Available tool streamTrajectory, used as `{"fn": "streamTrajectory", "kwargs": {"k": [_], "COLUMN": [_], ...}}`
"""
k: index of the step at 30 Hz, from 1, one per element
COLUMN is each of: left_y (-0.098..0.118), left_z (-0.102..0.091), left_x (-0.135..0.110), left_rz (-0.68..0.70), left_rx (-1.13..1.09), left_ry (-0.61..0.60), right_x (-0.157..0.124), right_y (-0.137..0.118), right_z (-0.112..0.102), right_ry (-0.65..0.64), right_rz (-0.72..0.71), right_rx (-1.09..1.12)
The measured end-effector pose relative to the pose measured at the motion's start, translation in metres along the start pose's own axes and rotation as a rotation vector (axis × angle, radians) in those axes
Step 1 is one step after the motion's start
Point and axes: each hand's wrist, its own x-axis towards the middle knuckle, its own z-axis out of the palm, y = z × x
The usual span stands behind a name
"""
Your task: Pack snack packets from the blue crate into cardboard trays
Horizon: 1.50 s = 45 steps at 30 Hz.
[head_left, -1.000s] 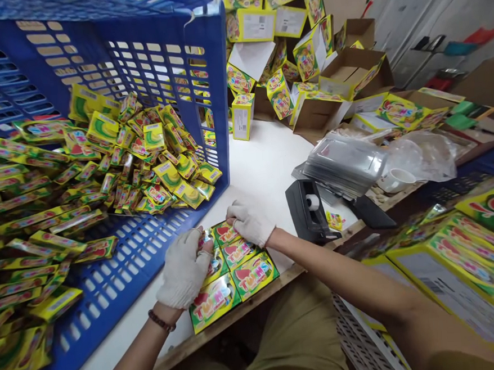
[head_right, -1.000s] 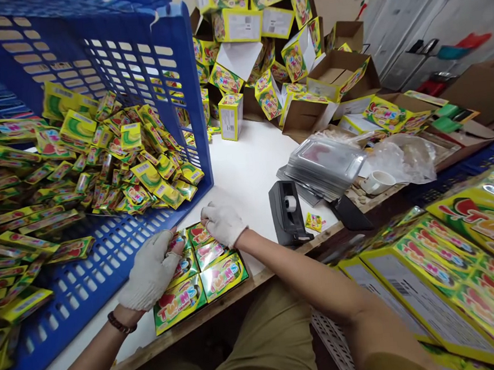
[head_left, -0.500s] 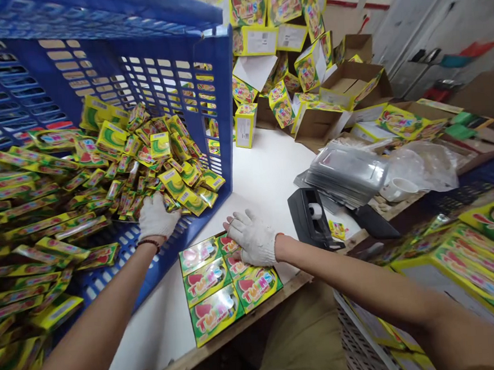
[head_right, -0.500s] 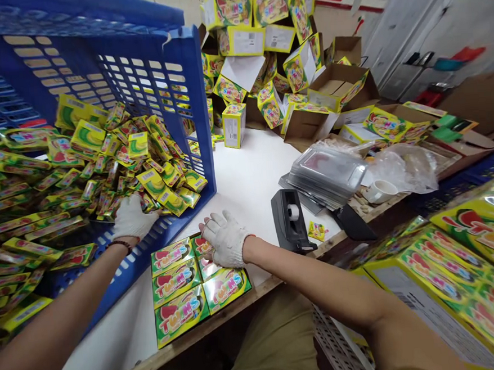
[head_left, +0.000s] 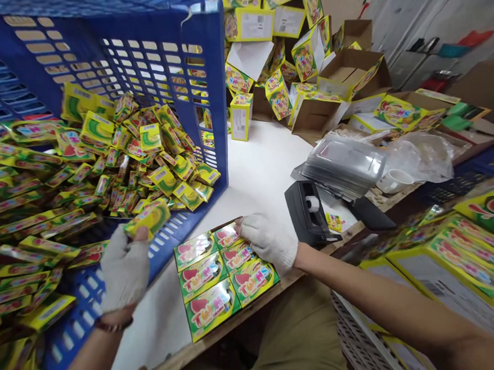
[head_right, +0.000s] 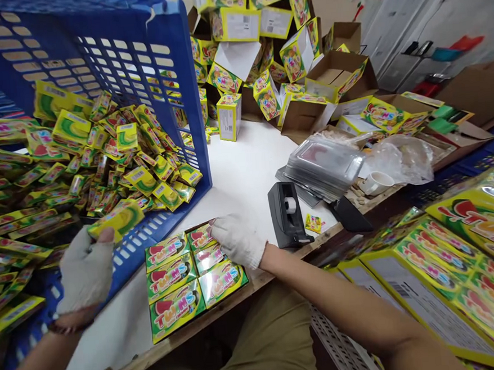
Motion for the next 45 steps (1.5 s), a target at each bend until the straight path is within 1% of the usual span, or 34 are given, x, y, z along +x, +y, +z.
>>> {"fn": "streamTrajectory", "kwargs": {"k": [2,4,6,8,11,13,15,17,19,20,21,22,24,25,26,28,29,30,31,32,33,34,36,37,38,40,42,43,45], "left_y": [0.005,0.010,0.017,0.026,0.040,0.048,0.053,0.056,0.057,0.057,0.056,0.055,0.053,0.052,0.051,0.049,0.048,0.046,0.043,0.039,0.034,0.027,0.011,0.003,-0.006,-0.023,-0.037,-0.043,-0.052], "left_z": [0.005,0.015,0.024,0.029,0.029,0.027,0.026,0.026,0.026,0.026,0.026,0.027,0.027,0.028,0.029,0.032,0.033,0.035,0.036,0.038,0.039,0.041,0.046,0.049,0.053,0.059,0.063,0.064,0.065], "left_x": [-0.032,-0.057,-0.072,-0.076,-0.073,-0.071,-0.071,-0.072,-0.072,-0.072,-0.071,-0.071,-0.072,-0.075,-0.077,-0.082,-0.083,-0.082,-0.077,-0.069,-0.057,-0.043,-0.007,0.012,0.030,0.060,0.081,0.087,0.096], "left_rz": [-0.098,-0.205,-0.304,-0.392,-0.505,-0.549,-0.543,-0.477,-0.329,-0.228,-0.108,0.020,0.257,0.349,0.421,0.510,0.545,0.571,0.587,0.591,0.581,0.558,0.490,0.440,0.395,0.331,0.285,0.274,0.266], "left_rx": [-0.302,-0.491,-0.605,-0.718,-0.922,-1.002,-1.015,-0.989,-0.879,-0.789,-0.691,-0.595,-0.452,-0.403,-0.359,-0.285,-0.255,-0.223,-0.189,-0.153,-0.113,-0.067,0.052,0.139,0.249,0.493,0.635,0.668,0.681], "left_ry": [-0.079,-0.186,-0.257,-0.283,-0.323,-0.355,-0.384,-0.397,-0.379,-0.352,-0.315,-0.282,-0.241,-0.233,-0.234,-0.248,-0.260,-0.276,-0.292,-0.295,-0.288,-0.271,-0.201,-0.172,-0.171,-0.217,-0.254,-0.277,-0.315], "right_x": [0.001,0.005,0.009,0.009,0.006,0.005,0.007,0.014,0.023,0.027,0.029,0.031,0.030,0.028,0.025,0.021,0.020,0.019,0.020,0.022,0.025,0.029,0.038,0.043,0.048,0.057,0.062,0.062,0.056], "right_y": [-0.010,-0.016,-0.017,-0.015,-0.016,-0.023,-0.032,-0.039,-0.040,-0.039,-0.038,-0.038,-0.039,-0.041,-0.042,-0.040,-0.036,-0.030,-0.024,-0.017,-0.011,-0.006,-0.003,-0.004,-0.007,-0.014,-0.019,-0.020,-0.020], "right_z": [-0.006,-0.008,-0.006,-0.002,0.000,-0.003,-0.009,-0.020,-0.035,-0.043,-0.050,-0.056,-0.060,-0.060,-0.057,-0.052,-0.052,-0.053,-0.056,-0.061,-0.066,-0.071,-0.077,-0.077,-0.075,-0.066,-0.053,-0.047,-0.035], "right_ry": [-0.135,-0.239,-0.308,-0.320,-0.236,-0.107,0.032,0.137,0.167,0.149,0.105,0.033,-0.102,-0.111,-0.078,0.072,0.156,0.213,0.226,0.197,0.139,0.049,-0.182,-0.306,-0.422,-0.589,-0.659,-0.658,-0.585], "right_rz": [-0.019,0.013,0.046,0.054,0.080,0.159,0.251,0.357,0.489,0.565,0.631,0.672,0.685,0.660,0.621,0.529,0.480,0.430,0.378,0.328,0.287,0.256,0.215,0.191,0.161,0.104,0.084,0.089,0.088], "right_rx": [-0.106,-0.166,-0.167,-0.134,-0.010,0.243,0.536,0.860,1.189,1.362,1.510,1.610,1.726,1.753,1.759,1.696,1.627,1.535,1.425,1.301,1.164,1.019,0.735,0.605,0.495,0.364,0.328,0.326,0.298]}}
